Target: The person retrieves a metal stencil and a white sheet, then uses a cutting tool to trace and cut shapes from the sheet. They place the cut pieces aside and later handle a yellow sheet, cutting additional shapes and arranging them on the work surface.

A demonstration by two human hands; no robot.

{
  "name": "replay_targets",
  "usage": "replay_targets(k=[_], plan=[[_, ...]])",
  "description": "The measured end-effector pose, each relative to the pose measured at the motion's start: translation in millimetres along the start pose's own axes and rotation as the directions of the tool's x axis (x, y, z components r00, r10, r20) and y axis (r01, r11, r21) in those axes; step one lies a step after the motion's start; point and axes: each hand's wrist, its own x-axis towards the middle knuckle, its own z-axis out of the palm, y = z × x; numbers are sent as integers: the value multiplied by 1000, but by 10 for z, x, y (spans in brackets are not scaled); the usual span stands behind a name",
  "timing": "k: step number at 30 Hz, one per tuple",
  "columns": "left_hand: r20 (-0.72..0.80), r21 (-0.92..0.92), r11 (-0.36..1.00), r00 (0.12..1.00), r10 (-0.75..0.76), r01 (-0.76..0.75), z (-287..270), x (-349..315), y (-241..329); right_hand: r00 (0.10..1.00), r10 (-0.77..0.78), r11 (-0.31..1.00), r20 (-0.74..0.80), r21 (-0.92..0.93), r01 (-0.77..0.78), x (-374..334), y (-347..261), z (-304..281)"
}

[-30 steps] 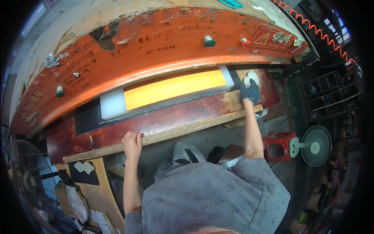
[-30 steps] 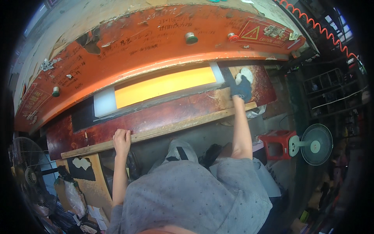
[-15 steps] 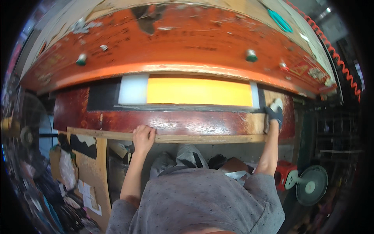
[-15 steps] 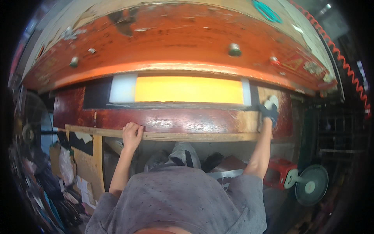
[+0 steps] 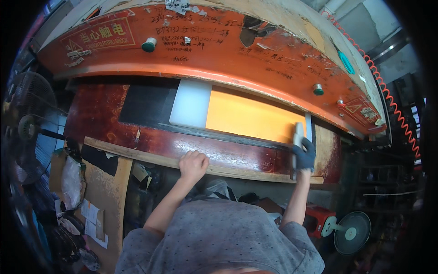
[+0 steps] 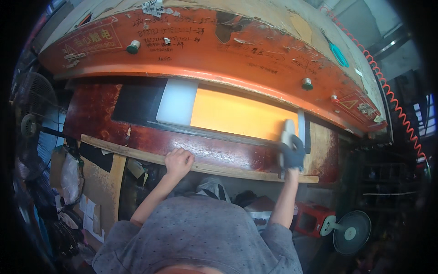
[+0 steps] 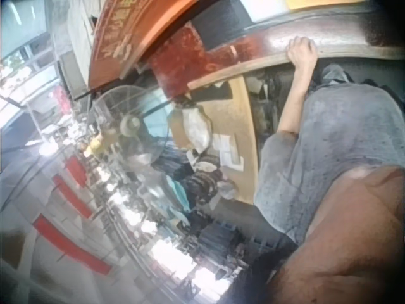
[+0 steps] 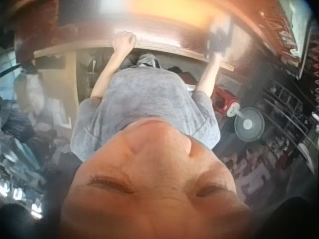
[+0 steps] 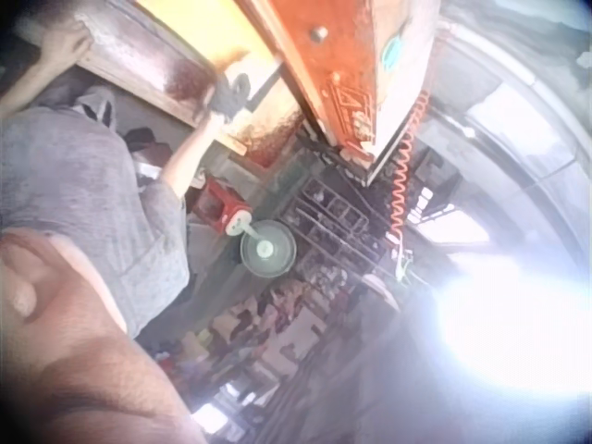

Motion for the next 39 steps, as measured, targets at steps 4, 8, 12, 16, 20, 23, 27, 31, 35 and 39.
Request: replay_targets(k=[4, 8, 12, 16, 20, 23, 27, 31, 35, 39], plan=[[3, -7, 999, 999, 40, -40, 51, -27, -44, 966, -217, 753, 143, -605, 258, -119, -377, 790], [7, -25, 998, 999, 50, -50, 66, -58, -59, 969, -121, 684, 216, -689, 239, -172, -547, 984], [43, -20, 997, 996, 73, -72, 72, -66, -40, 955, -125, 590, 270, -753, 290, -203, -603, 909], [68, 15, 995, 993, 100, -102, 74, -87, 2, 974, -22, 754, 224, -636, 163, -276, -770, 963], [73, 7, 991, 989, 132, -132, 81, -96, 27, 948, -131, 794, 289, -541, 275, -413, -1040, 1256], [56, -34, 992, 990, 127, -125, 81, -104, 28, 930, -170, 792, 327, -515, 327, -360, -1275, 1685], [5, -38, 991, 992, 128, -128, 90, -84, 3, 960, -94, 770, 262, -592, 237, -156, -1521, 2291], [42, -9, 994, 993, 109, -109, 112, -28, -34, 937, -163, 697, 309, -636, 331, 25, -1416, 2489], [24, 14, 995, 995, 100, -100, 173, 96, -76, 946, -246, 913, 211, -278, 300, 206, -853, 2057], [-26, 32, 990, 990, 139, -138, 197, 288, -99, 980, 151, 988, 131, -39, -147, 330, -354, 1434]])
